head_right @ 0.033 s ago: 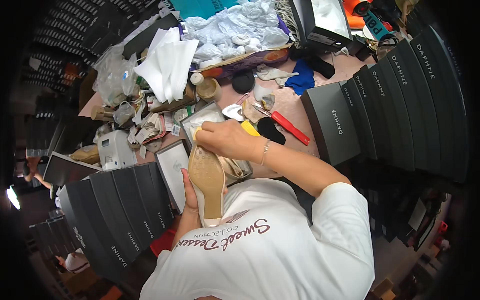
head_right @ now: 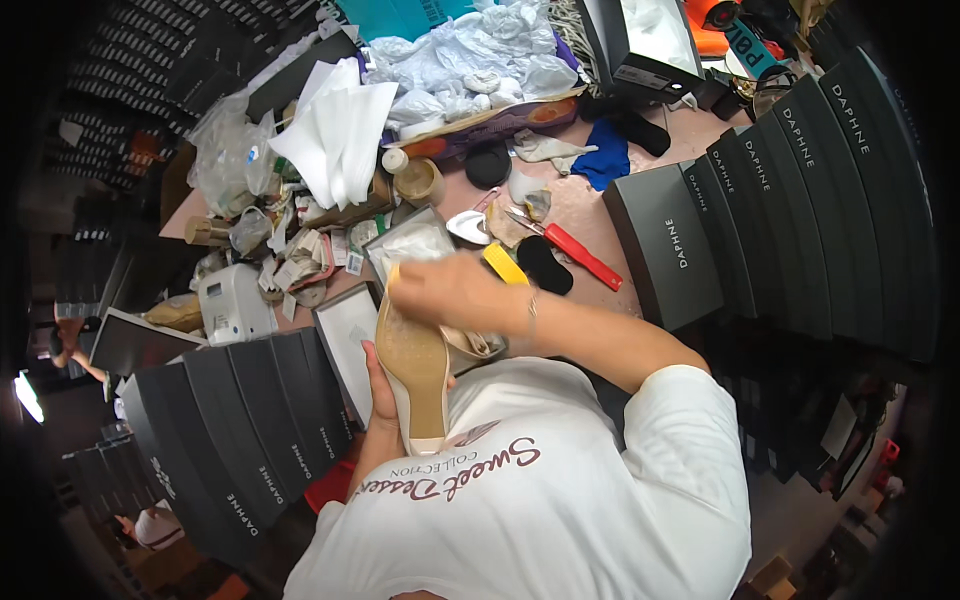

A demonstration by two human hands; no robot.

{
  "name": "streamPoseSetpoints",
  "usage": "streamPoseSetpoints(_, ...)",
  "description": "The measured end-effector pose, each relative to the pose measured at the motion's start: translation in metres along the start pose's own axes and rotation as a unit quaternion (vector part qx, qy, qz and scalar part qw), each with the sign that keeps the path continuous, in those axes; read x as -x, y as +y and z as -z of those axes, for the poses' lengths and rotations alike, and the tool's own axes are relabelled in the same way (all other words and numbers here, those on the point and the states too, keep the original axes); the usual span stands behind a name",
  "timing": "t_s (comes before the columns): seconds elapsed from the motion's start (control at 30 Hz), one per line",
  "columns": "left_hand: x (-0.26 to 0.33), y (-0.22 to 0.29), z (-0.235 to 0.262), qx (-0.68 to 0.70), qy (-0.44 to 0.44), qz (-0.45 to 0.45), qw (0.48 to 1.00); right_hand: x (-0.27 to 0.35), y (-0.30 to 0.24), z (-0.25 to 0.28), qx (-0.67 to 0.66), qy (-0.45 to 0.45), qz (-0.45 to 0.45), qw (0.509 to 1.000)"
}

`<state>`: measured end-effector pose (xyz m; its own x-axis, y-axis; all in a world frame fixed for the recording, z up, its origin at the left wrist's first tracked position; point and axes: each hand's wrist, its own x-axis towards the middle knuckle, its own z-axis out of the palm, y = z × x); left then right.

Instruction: Inspect, clean, and pack shoes into their respective boxes.

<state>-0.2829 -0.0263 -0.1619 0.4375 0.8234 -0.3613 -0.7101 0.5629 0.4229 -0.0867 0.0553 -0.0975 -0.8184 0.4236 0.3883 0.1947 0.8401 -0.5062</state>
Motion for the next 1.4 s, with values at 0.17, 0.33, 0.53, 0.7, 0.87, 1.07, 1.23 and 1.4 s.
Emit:
streamPoseSetpoints(0.17, 0.004, 0.009, -0.015, -0.027, 0.042, -0.014, 0.999, -0.020, 0.004, -0.006, 0.008, 0.019, 0.008, 1.000)
streamPoseSetpoints(0.33, -0.003, -0.003, -0.008, -0.048, 0.256, -0.077, 0.962, -0.038, -0.016, -0.020, 0.031, 0.051, 0.019, 0.998)
streamPoseSetpoints(0.53, 0.003, 0.016, -0.006, -0.077, 0.089, -0.050, 0.992, -0.053, 0.046, -0.024, -0.004, 0.153, -0.177, 0.972)
streamPoseSetpoints(0.7, 0.027, 0.066, 0.031, -0.101, 0.214, -0.114, 0.965, 0.026, 0.087, -0.027, 0.095, 0.099, -0.347, 0.928)
streamPoseSetpoints(0.87, 0.030, 0.090, 0.129, -0.286, 0.448, -0.118, 0.839, 0.034, 0.051, -0.065, -0.067, -0.016, -0.346, 0.936)
streamPoseSetpoints(1.07, 0.041, 0.080, 0.155, -0.344, 0.404, -0.143, 0.836, 0.043, 0.023, -0.161, 0.115, -0.126, -0.299, 0.939)
streamPoseSetpoints(1.23, 0.028, 0.048, 0.134, -0.423, 0.340, -0.268, 0.796, 0.034, 0.008, -0.117, -0.098, -0.051, -0.364, 0.925)
streamPoseSetpoints(1.4, -0.028, 0.054, 0.077, -0.549, 0.211, -0.254, 0.768, 0.076, -0.015, -0.020, -0.029, 0.133, -0.429, 0.893)
